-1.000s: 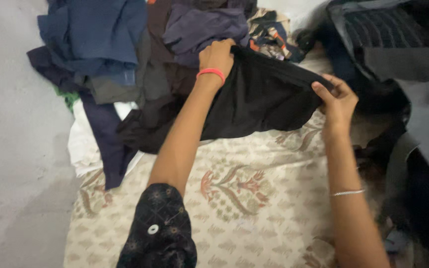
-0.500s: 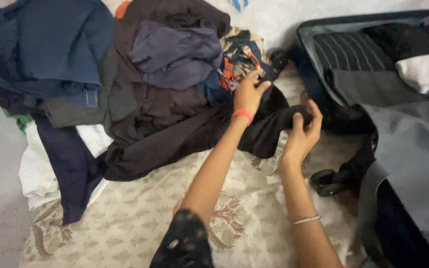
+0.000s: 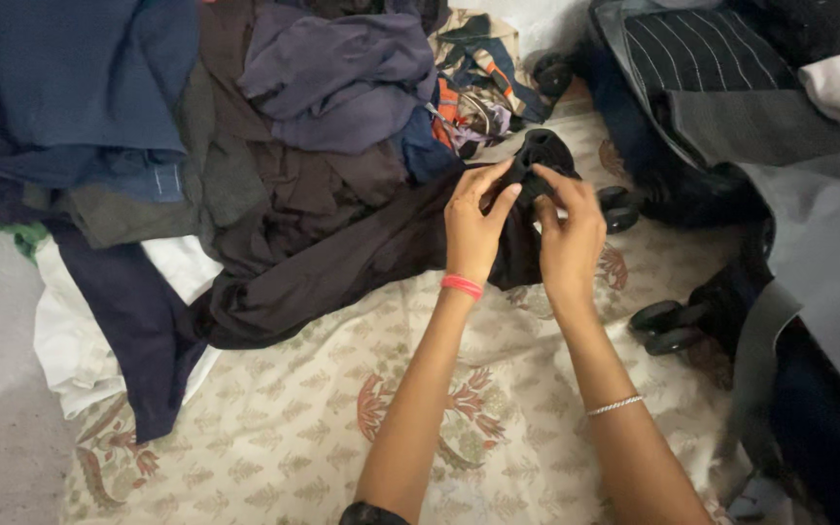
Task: The person folds a white shirt and a pair of black trousers by hand and places them inside an open suitcase.
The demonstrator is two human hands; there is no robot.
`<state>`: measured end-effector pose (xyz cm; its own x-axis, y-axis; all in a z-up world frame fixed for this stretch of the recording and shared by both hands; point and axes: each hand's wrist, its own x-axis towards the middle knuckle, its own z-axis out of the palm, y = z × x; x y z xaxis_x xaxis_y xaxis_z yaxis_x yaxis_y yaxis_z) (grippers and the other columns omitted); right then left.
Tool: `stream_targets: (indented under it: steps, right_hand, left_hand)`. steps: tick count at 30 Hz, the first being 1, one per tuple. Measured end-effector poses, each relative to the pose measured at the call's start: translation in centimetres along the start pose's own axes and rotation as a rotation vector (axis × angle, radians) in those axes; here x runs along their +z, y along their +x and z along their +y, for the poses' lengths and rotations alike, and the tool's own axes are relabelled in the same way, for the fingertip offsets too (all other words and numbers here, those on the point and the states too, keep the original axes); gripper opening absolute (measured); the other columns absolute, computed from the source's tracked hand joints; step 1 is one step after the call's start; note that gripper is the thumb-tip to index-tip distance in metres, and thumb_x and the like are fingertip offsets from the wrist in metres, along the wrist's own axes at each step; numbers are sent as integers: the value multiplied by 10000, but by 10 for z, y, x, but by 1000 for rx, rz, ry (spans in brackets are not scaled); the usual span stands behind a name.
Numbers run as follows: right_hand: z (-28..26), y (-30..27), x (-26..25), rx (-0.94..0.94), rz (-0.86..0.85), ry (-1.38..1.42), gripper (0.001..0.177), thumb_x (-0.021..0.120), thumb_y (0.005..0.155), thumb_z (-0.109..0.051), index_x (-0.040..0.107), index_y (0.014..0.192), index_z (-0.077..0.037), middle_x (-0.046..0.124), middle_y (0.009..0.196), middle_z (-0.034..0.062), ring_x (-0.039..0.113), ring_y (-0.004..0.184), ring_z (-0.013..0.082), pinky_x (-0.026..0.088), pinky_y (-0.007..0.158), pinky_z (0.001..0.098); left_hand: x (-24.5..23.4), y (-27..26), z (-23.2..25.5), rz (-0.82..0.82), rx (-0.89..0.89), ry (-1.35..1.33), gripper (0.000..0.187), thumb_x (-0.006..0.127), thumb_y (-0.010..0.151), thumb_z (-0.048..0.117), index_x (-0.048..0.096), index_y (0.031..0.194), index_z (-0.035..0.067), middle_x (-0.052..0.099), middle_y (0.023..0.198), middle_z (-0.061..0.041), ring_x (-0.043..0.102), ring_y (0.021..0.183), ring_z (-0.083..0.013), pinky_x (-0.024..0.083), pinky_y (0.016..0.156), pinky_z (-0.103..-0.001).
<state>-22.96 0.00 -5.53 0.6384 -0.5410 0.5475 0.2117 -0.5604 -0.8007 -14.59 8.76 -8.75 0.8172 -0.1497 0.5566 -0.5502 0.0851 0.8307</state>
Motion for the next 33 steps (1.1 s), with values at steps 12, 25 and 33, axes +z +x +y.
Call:
stream_targets:
  steps: [12,25,33]
  right_hand:
    - [43,15,-23,-76,-214,197,209,758,971,-49,708,1171,-11,725,1063,74,636,1012,154,493,968,285]
    - [27,23,-32,-340,-229,-116,399,700,896,100,702,1262,-58,712,1147,148,614,1045,272,485,920,339]
    - [110,35,-15,158,174,639,194,603,1044,43,624,1206,-61,655,1047,-29,578,920,82,474,838,246]
  left_hand:
    - [-4,-1,-11,85,-85,-66,203,768,933,82,737,1114,-4,775,1017,-73,715,892,-107,569,822,-256]
    - [5,-8,-29,-224,-91,-283,407,734,964,103,621,1346,18,709,1266,-61,702,1139,-195,552,1011,-334]
    - [-109,-46,6,-291,363,1007,999,896,737,378,365,1522,62,459,1517,-116,369,1465,-303,252,1211,-551]
